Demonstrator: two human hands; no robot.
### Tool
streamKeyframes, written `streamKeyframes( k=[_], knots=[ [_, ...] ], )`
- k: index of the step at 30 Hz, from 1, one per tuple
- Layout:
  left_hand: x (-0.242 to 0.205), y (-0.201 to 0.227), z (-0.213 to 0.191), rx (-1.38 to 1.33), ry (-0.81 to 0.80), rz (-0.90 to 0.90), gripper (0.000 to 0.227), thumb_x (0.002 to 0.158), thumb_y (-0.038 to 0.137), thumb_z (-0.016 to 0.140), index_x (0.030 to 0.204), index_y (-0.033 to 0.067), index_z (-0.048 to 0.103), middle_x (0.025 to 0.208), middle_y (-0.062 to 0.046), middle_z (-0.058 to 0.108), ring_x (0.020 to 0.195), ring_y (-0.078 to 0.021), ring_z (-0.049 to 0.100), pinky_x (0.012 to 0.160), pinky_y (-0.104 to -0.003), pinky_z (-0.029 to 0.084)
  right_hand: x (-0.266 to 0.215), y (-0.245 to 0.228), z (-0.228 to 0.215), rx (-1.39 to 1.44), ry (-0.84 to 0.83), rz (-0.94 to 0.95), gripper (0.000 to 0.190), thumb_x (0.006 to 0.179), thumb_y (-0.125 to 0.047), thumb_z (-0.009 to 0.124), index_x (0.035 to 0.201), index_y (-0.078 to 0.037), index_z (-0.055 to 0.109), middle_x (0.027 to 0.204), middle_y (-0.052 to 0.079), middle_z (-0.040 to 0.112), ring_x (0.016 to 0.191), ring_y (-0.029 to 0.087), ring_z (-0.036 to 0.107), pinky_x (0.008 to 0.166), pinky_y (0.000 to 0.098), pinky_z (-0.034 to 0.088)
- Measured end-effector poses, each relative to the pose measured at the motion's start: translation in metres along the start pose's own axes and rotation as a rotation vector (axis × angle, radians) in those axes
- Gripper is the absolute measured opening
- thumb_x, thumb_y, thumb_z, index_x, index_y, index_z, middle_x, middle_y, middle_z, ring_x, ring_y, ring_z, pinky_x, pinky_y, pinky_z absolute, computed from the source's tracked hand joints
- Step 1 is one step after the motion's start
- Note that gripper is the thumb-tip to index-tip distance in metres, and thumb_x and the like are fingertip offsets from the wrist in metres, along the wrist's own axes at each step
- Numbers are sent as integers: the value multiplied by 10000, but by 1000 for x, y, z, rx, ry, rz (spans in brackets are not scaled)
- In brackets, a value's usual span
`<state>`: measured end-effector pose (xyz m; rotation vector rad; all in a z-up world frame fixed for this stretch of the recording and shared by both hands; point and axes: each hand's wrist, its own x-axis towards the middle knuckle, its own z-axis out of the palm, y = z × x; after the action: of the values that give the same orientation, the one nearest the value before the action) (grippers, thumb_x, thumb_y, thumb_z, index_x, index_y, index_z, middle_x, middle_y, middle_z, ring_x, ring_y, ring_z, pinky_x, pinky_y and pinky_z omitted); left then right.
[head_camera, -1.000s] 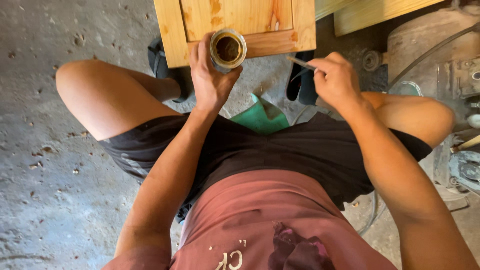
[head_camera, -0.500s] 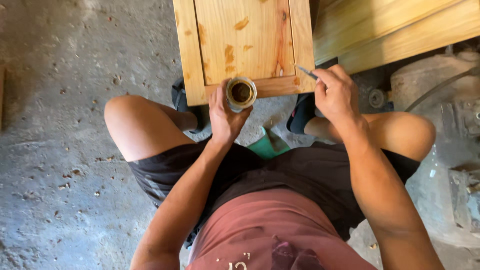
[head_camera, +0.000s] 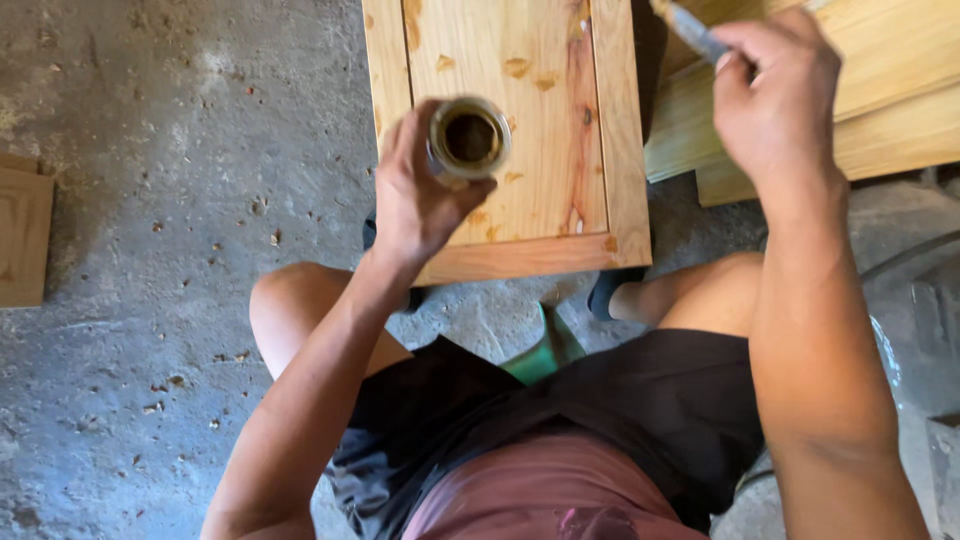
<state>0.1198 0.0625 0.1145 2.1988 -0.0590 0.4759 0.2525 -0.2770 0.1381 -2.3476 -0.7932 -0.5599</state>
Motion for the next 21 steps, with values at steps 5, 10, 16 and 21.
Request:
streamKeyframes(
  k=[5, 10, 16, 21],
  knots=[
    [47, -45, 19, -34, 227, -82, 794, 678, 135, 949, 1347, 26, 535, 1234, -179, 671, 1178, -345, 653, 1044, -430, 540, 24, 38, 53, 16, 114, 58, 265, 896, 130, 602, 1091, 19, 741, 1011, 188, 653, 903, 339, 662, 781, 421, 535],
    [53, -63, 49, -222, 176, -114, 821, 695, 185, 932, 1369, 16, 496, 1267, -181, 616, 1199, -346, 631, 1036, -432, 547, 16, 77, 80, -108, 1, 110, 246, 911, 130, 631, 1081, 5, 757, 976, 162, 661, 906, 326, 656, 821, 426, 524],
    [61, -71, 76, 7, 59, -126, 751, 682, 202, 947, 1308, 27, 570, 1226, -160, 677, 1176, -382, 603, 1032, -459, 495, 24, 98, 101, -96, -20, 153, 175, 966, 105, 691, 1094, 3, 753, 966, 165, 645, 926, 341, 651, 802, 433, 520],
    [68, -78, 83, -11, 77, -128, 849, 665, 203, 948, 1364, -4, 513, 1262, -181, 637, 1210, -396, 567, 1058, -471, 468, 30, 88, 114, -66, -52, 147, 221, 882, 108, 703, 1074, 3, 737, 1007, 170, 653, 906, 343, 662, 790, 431, 536]
  ],
)
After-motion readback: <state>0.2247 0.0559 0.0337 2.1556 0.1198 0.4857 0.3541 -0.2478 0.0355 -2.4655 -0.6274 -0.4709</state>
